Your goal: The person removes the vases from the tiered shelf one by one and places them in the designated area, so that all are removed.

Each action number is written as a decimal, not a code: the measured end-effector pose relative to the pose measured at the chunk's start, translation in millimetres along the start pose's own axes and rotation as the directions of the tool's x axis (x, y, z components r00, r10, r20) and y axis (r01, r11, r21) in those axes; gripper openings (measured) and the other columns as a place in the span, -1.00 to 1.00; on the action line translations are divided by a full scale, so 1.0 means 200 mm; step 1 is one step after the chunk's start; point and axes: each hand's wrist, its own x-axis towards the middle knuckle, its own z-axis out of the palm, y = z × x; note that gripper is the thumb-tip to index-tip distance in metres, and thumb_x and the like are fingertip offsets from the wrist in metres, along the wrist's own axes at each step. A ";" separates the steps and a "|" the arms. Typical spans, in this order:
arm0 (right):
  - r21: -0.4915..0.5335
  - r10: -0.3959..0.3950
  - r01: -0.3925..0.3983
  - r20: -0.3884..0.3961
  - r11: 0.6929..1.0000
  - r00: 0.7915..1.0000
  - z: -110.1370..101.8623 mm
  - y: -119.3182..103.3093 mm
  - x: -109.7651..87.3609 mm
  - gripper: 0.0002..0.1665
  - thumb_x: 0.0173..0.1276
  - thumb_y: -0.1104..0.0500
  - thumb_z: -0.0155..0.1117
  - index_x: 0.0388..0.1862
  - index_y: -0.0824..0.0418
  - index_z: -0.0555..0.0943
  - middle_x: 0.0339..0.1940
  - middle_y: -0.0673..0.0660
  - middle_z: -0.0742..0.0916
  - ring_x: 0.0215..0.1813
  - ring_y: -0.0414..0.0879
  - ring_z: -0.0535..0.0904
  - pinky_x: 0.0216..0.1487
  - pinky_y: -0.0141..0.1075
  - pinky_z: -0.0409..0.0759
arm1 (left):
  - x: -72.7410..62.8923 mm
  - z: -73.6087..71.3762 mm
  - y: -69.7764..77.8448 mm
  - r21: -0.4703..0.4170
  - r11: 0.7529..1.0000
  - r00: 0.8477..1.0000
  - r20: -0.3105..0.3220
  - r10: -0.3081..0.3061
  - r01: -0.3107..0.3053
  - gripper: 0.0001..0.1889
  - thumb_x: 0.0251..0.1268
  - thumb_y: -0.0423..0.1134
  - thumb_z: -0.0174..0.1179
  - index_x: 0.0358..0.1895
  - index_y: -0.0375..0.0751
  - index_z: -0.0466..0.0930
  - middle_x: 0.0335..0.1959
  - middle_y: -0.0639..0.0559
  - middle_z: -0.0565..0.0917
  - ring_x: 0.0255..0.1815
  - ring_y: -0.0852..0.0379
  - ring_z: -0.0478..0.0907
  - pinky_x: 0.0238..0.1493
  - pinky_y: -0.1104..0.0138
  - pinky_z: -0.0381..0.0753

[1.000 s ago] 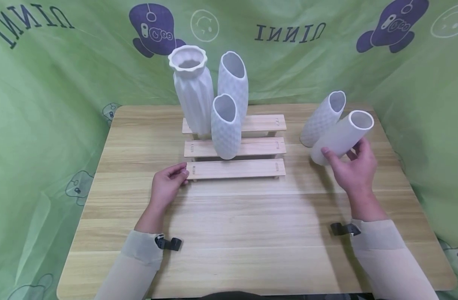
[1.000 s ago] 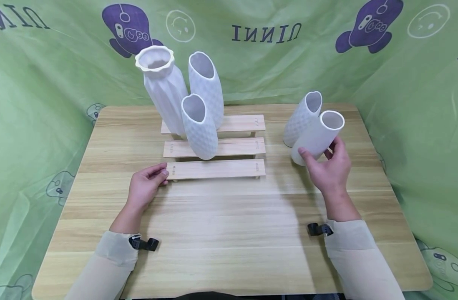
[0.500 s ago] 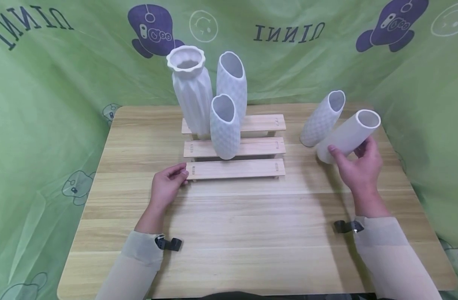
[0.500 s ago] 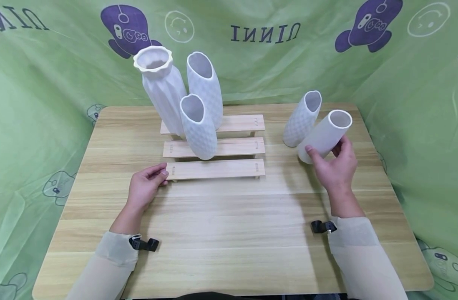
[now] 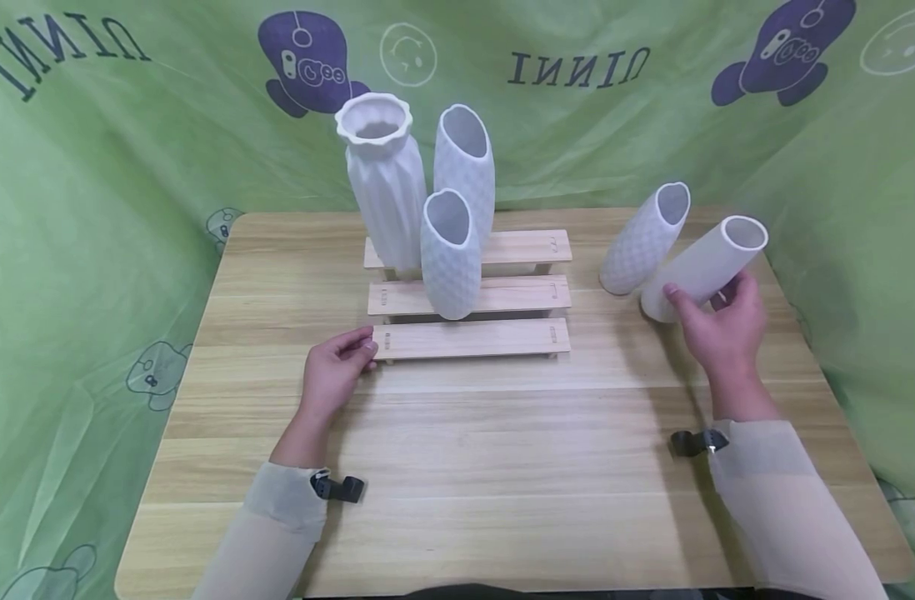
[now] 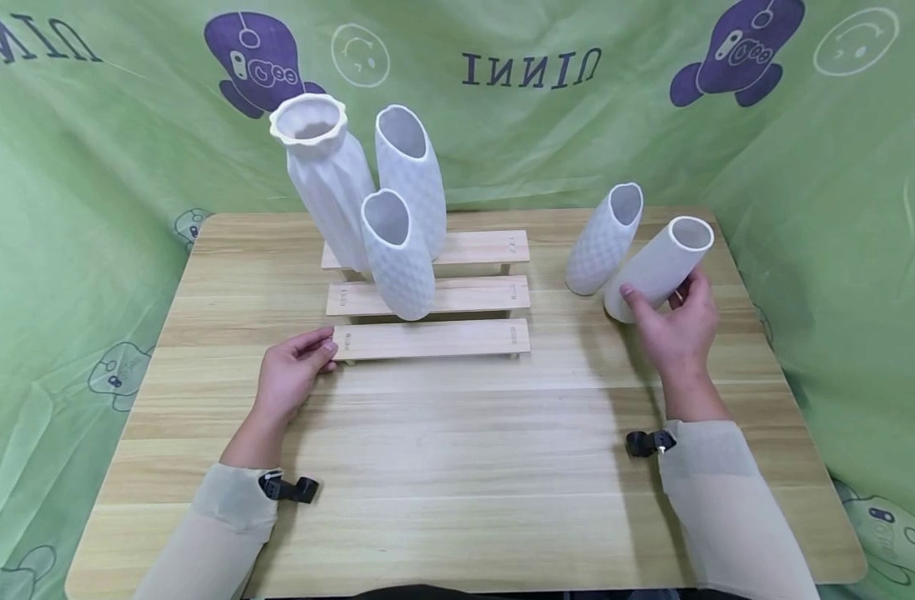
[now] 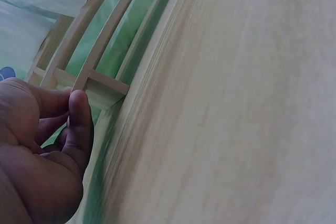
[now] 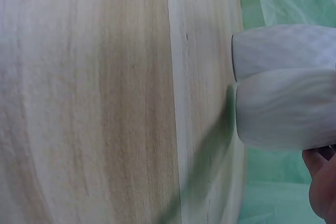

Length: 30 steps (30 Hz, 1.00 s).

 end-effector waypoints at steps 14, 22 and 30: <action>0.034 0.066 -0.067 0.026 0.997 0.997 0.02 0.02 0.10 -0.03 0.25 0.11 0.57 0.56 0.13 0.29 0.47 0.16 0.50 0.43 -0.10 0.45 0.54 -0.28 0.42 | 0.00 0.00 0.00 -0.011 1.000 1.000 0.013 0.009 -0.009 -0.62 0.41 -0.28 0.38 0.23 -0.32 0.67 0.11 -0.24 0.73 -0.30 0.12 0.76 -0.16 0.37 0.83; 0.001 0.110 -0.110 0.034 0.994 0.993 0.03 0.03 0.15 0.01 0.28 0.04 0.56 0.60 0.06 0.23 0.54 0.12 0.44 0.49 -0.13 0.39 0.57 -0.29 0.37 | 0.00 0.00 0.00 -0.007 1.000 1.000 0.015 0.009 -0.009 -0.62 0.41 -0.28 0.38 0.22 -0.33 0.67 0.06 -0.25 0.74 -0.31 0.11 0.76 -0.17 0.37 0.83; -0.002 0.101 -0.101 0.023 0.995 0.995 0.05 0.02 0.17 -0.01 0.28 0.02 0.55 0.59 0.07 0.24 0.53 0.13 0.45 0.48 -0.14 0.39 0.57 -0.29 0.37 | 0.00 -0.01 0.00 0.001 1.000 1.000 0.011 0.005 -0.005 -0.62 0.41 -0.27 0.38 0.22 -0.32 0.68 0.07 -0.24 0.74 -0.29 0.09 0.76 -0.17 0.37 0.83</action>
